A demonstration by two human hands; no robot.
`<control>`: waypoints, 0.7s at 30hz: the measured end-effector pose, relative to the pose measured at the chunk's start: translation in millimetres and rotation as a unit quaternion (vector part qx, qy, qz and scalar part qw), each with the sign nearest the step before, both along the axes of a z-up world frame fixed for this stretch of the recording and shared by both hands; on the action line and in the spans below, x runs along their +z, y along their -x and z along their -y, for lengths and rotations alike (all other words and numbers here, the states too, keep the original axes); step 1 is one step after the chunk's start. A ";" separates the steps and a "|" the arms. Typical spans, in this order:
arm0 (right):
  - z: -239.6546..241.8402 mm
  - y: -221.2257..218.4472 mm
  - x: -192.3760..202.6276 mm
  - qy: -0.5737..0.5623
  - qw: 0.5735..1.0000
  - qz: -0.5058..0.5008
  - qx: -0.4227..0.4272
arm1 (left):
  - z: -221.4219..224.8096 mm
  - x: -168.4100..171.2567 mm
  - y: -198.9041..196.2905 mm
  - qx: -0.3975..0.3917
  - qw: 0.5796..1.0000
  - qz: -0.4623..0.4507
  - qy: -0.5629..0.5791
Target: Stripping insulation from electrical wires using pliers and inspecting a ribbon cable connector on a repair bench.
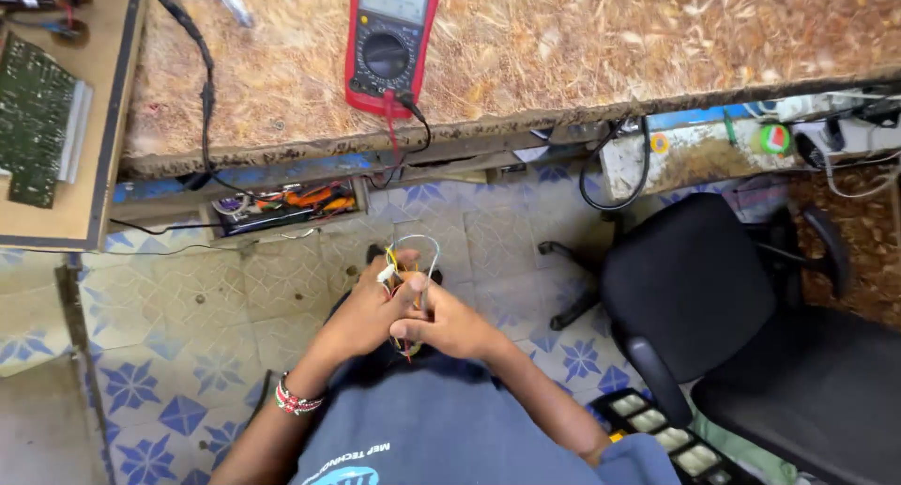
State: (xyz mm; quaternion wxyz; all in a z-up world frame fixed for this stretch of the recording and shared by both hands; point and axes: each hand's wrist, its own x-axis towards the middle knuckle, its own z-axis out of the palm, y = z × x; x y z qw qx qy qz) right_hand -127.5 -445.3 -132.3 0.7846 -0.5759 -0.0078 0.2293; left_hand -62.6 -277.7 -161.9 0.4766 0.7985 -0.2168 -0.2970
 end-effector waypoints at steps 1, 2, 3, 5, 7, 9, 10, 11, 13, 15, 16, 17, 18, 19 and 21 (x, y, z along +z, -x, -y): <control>-1.6 -6.6 -6.7 -0.019 1.000 -0.019 0.003 | -4.2 -9.1 -6.0 0.017 0.991 -0.107 0.074; 8.5 -12.8 -26.1 -0.026 1.000 -0.018 0.003 | -1.1 20.2 -20.7 0.017 0.992 -0.106 0.068; 17.9 -18.1 -44.9 0.046 0.996 -0.078 -0.017 | 1.9 49.9 -33.1 -0.024 0.989 -0.131 0.057; 40.8 -31.2 -90.2 0.114 0.984 -0.135 -0.034 | -3.2 61.4 -51.6 -0.064 0.985 -0.154 0.044; 68.5 -42.6 -143.5 0.410 0.908 -0.060 -0.064 | -20.6 25.4 -58.6 -0.094 0.977 -0.153 -0.117; 95.2 -71.8 -198.3 0.515 0.856 -0.023 -0.036 | -18.0 9.7 -67.5 -0.077 0.979 -0.120 -0.148; 107.7 -81.8 -226.0 0.614 0.789 0.018 -0.011 | -16.8 1.9 -68.5 -0.065 0.979 -0.083 -0.175; 115.6 -102.1 -245.8 0.613 0.790 0.018 -0.004 | -14.4 7.2 -71.2 -0.060 0.979 -0.089 -0.175; 128.2 -134.9 -284.5 0.634 0.769 -0.036 0.077 | -9.5 21.3 -70.3 -0.037 0.983 -0.061 -0.172; 141.6 -150.1 -321.9 0.659 0.739 -0.050 0.135 | -9.3 32.5 -54.0 0.007 0.984 -0.078 -0.159; 149.6 -170.8 -339.6 0.686 0.703 -0.064 0.177 | -7.3 37.8 -52.6 0.042 0.986 -0.083 -0.142; 158.0 -178.6 -356.1 0.687 0.702 -0.047 0.182 | -9.8 34.6 -45.5 0.058 0.985 -0.077 -0.142; 167.1 -188.1 -374.2 0.702 0.680 -0.055 0.202 | -11.1 29.5 -38.9 0.115 0.978 -0.097 -0.147; 176.7 -177.2 -393.4 0.714 0.657 -0.073 0.231 | -11.5 25.7 -22.4 0.169 0.965 -0.130 -0.152; 189.6 -190.9 -414.0 0.710 0.665 -0.051 0.227 | -7.8 16.0 -3.6 0.253 0.939 -0.170 -0.160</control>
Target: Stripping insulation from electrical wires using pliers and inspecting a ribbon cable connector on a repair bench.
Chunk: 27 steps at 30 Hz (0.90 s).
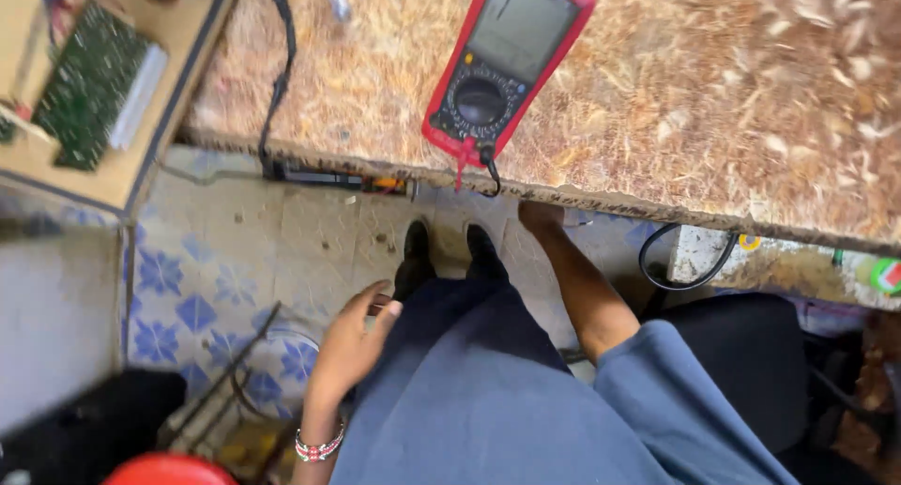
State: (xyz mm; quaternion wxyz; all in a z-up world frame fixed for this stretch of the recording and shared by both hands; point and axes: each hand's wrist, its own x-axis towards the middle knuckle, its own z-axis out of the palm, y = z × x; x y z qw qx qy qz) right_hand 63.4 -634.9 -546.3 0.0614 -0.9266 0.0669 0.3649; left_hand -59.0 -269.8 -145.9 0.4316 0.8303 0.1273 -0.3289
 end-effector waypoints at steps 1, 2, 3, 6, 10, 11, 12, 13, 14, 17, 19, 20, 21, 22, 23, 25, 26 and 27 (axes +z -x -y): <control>6.5 0.4 -10.9 -0.013 1.000 0.023 -0.004 | 3.6 -3.6 15.0 0.076 0.997 -0.025 -0.015; 5.0 -8.0 -7.7 -0.016 1.000 0.020 0.012 | 8.8 -22.6 34.7 0.092 0.995 -0.028 -0.018; 3.2 -15.5 -3.9 0.000 0.994 -0.112 -0.022 | 15.0 -40.7 55.4 0.127 0.990 -0.034 -0.045; 6.7 -1.6 -12.7 0.020 0.986 -0.164 0.007 | 39.9 -57.7 93.6 0.138 0.986 -0.056 -0.080; 4.1 26.8 40.4 -0.101 0.994 0.033 0.020 | 84.2 -48.1 108.9 0.116 0.985 -0.118 -0.056; 5.9 30.8 28.5 -0.103 0.994 0.034 0.033 | 92.6 -42.0 99.4 0.130 0.983 -0.116 -0.056; 12.2 50.7 18.5 -0.117 0.990 0.053 0.050 | 99.2 -32.9 95.3 0.129 0.982 -0.130 -0.053; 19.1 70.3 8.4 -0.132 0.986 0.072 0.066 | 105.8 -24.6 90.4 0.128 0.980 -0.144 -0.051; 17.3 72.6 20.0 -0.132 0.986 0.072 0.069 | 106.9 -21.9 86.3 0.132 0.980 -0.143 -0.050; 22.5 88.8 35.4 -0.095 0.992 -0.042 0.078 | 113.0 -21.6 87.3 0.150 0.980 -0.121 -0.049; 31.2 97.5 17.4 -0.090 0.991 -0.077 0.066 | 109.1 -35.7 90.4 0.132 0.984 -0.095 -0.075; 34.0 92.8 16.5 -0.089 0.991 -0.075 0.066 | 106.1 -36.5 87.2 0.132 0.984 -0.093 -0.073; 36.5 88.0 16.0 -0.107 0.988 -0.093 0.054 | 102.7 -37.0 84.0 0.128 0.984 -0.092 -0.086; 40.1 93.1 18.0 -0.125 0.984 -0.119 0.044 | 100.4 -33.8 87.1 0.125 0.982 -0.099 -0.099; 33.7 88.1 44.9 -0.123 0.984 -0.124 0.046 | 99.2 -32.9 87.7 0.128 0.981 -0.104 -0.097; 19.0 75.5 96.7 -0.174 0.975 -0.134 0.040 | 91.7 -34.1 82.6 0.149 0.979 -0.092 -0.108; 18.6 75.3 100.1 -0.174 0.975 -0.134 0.040 | 90.1 -33.0 79.5 0.148 0.979 -0.092 -0.107; 18.0 75.1 103.4 -0.193 0.969 -0.144 0.047 | 88.2 -31.9 76.6 0.154 0.979 -0.086 -0.107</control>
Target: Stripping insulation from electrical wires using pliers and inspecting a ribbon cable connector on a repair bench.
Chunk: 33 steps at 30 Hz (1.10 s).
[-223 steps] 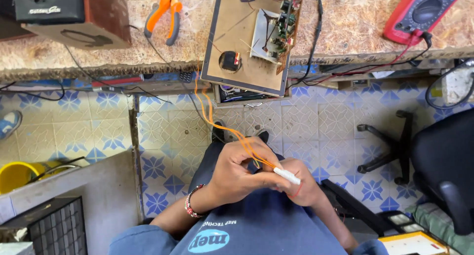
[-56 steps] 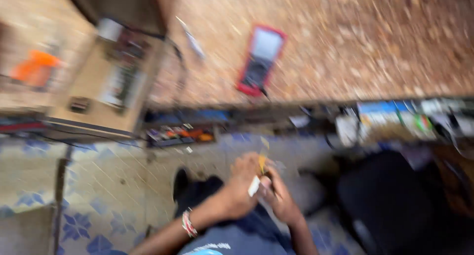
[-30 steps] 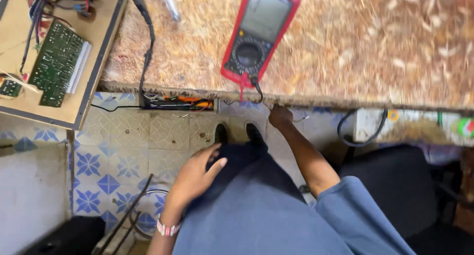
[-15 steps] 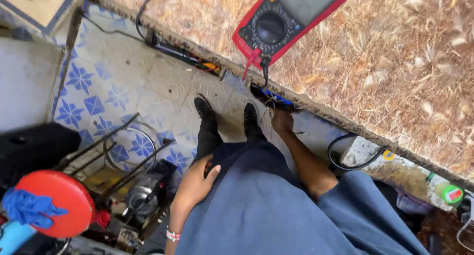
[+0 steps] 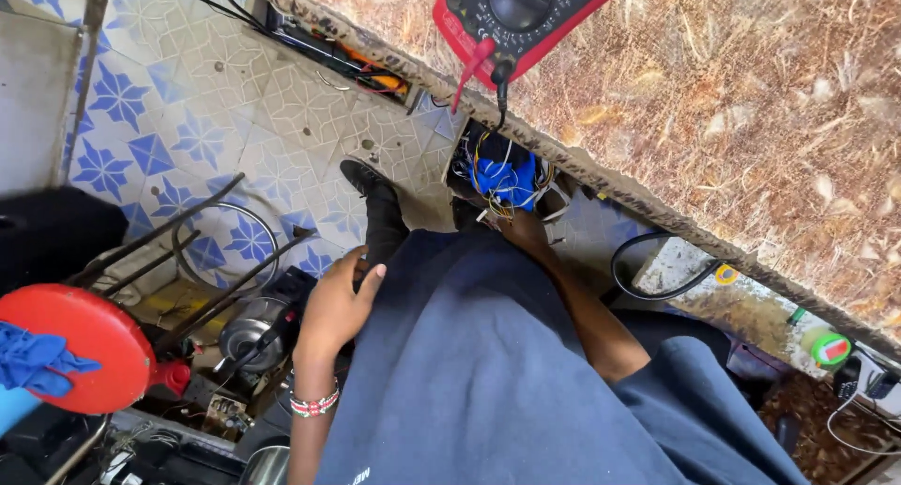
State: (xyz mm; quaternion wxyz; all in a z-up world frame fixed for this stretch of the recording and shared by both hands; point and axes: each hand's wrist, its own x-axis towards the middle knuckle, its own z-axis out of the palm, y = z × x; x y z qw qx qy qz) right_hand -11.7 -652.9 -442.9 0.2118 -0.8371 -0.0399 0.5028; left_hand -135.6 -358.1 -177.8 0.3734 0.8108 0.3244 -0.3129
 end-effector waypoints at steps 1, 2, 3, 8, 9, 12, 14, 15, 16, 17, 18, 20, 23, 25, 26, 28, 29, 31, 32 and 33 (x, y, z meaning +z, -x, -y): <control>0.8 4.3 4.2 -0.019 1.000 -0.013 0.005 | -1.6 1.8 -0.9 0.004 1.000 0.003 0.000; 2.7 4.0 11.5 -0.017 1.000 -0.016 0.003 | -2.8 -2.3 0.2 0.002 1.000 0.000 0.002; 5.1 3.5 18.7 -0.030 0.999 -0.012 -0.005 | -4.1 -6.7 0.6 0.009 1.000 0.011 0.008; 23.1 0.8 -0.5 -0.044 0.998 0.039 -0.034 | 3.9 -28.1 -7.1 -0.002 1.000 0.016 0.024; 27.4 -0.3 -1.6 -0.051 0.997 0.040 -0.040 | 5.2 -37.7 -8.4 -0.027 0.999 0.017 0.026; 34.7 -5.2 9.6 -0.050 0.997 0.043 -0.028 | 10.4 -64.3 -7.7 -0.075 0.996 0.027 0.026; 41.3 -0.9 19.9 -0.049 0.997 0.052 -0.012 | 12.9 -66.0 -8.1 -0.102 0.994 0.043 0.017; 50.0 -1.3 23.8 -0.031 0.998 0.048 -0.009 | 16.2 -62.3 -13.8 -0.089 0.995 0.043 0.024; 58.4 -1.9 27.8 -0.012 0.999 0.043 -0.005 | 19.3 -58.2 -19.7 -0.077 0.996 0.043 0.031; 51.1 -8.7 63.3 -0.011 0.999 0.044 -0.006 | 21.2 -56.6 -20.5 -0.077 0.996 0.044 0.032; 43.6 -15.2 98.1 -0.033 0.999 0.023 -0.005 | 22.9 -55.7 -21.2 -0.082 0.996 0.037 0.030; 23.9 -23.1 151.8 -0.058 0.998 0.003 -0.003 | 25.1 -56.6 -21.6 -0.086 0.996 0.031 0.026; -7.0 -21.9 166.2 -0.138 0.988 -0.041 -0.047 | 28.3 -61.0 -24.7 -0.125 0.991 0.010 0.037; -23.4 -14.1 114.6 -0.216 0.965 0.000 -0.151 | 32.1 -64.1 -29.5 -0.150 0.988 0.005 0.046; -26.7 -13.4 69.9 -0.216 0.965 0.002 -0.151 | 35.4 -62.2 -36.2 -0.151 0.987 0.007 0.046; -33.3 -9.0 -19.5 -0.333 0.926 0.058 -0.171 | 42.2 -57.8 -45.9 -0.167 0.985 0.007 0.040; -33.2 -11.5 -8.1 -0.331 0.926 0.054 -0.171 | 42.4 -58.6 -46.1 -0.166 0.985 0.004 0.041; -36.0 -21.2 13.7 -0.154 0.981 0.115 0.003 | 40.1 -60.9 -50.8 -0.176 0.983 0.024 0.047; -31.2 -14.7 20.4 -0.155 0.981 0.114 0.001 | 39.6 -57.0 -49.5 -0.178 0.983 0.023 0.046; -26.6 -12.3 27.4 -0.184 0.973 0.143 -0.005 | 39.3 -53.1 -50.4 -0.153 0.986 0.031 0.061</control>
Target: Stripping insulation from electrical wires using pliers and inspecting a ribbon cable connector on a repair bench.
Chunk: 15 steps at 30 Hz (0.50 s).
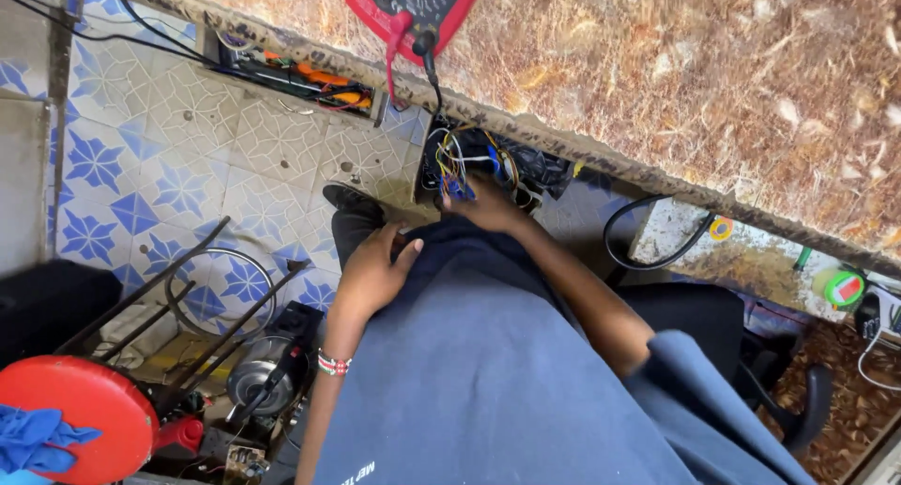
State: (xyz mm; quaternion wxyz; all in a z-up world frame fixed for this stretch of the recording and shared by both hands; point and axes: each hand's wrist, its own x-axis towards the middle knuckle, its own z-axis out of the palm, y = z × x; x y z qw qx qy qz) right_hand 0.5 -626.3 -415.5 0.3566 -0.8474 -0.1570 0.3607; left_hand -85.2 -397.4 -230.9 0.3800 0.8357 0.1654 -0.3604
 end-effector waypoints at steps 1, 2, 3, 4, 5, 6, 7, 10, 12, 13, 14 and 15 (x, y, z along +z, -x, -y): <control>4.7 2.5 6.8 -0.030 0.999 0.028 -0.008 | -0.2 3.8 -0.8 0.025 1.000 0.004 0.017; 15.6 6.7 17.1 -0.029 0.999 0.023 -0.008 | -1.7 1.7 2.5 0.024 1.000 -0.001 0.018; 27.0 10.7 27.6 0.016 0.996 0.044 -0.070 | -2.7 -0.2 5.8 0.028 0.999 -0.006 0.023; 37.7 3.5 36.5 0.059 0.986 0.075 -0.135 | -4.8 -5.2 -0.7 0.028 0.999 -0.001 0.028; 40.5 -1.4 29.3 0.059 0.985 0.081 -0.139 | -1.3 -7.8 -10.4 0.024 0.999 0.004 0.028; 45.2 -1.3 23.0 0.050 0.986 -0.067 -0.147 | 4.3 -9.4 -14.7 0.015 0.999 0.010 0.042; 50.0 -0.7 16.0 0.040 0.964 -0.214 -0.151 | 10.1 -11.7 -18.5 0.005 0.998 0.017 0.055; 4.5 -12.0 64.8 0.031 0.973 -0.222 -0.062 | 44.0 -54.8 -39.1 -0.068 0.970 0.195 0.127; 23.2 12.5 -23.7 0.002 0.967 -0.246 -0.067 | 64.2 -104.9 -49.8 -0.148 0.974 0.138 0.105; 35.1 30.4 -66.4 -0.025 0.959 -0.272 -0.072 | 76.6 -129.4 -51.3 -0.226 0.967 0.078 0.085; 43.7 30.1 -72.4 -0.023 0.958 -0.274 -0.078 | 78.2 -149.0 -51.5 -0.230 0.966 0.076 0.088; 52.3 29.6 -77.9 -0.072 0.937 -0.309 -0.146 | 80.0 -168.1 -51.8 -0.230 0.967 0.055 0.094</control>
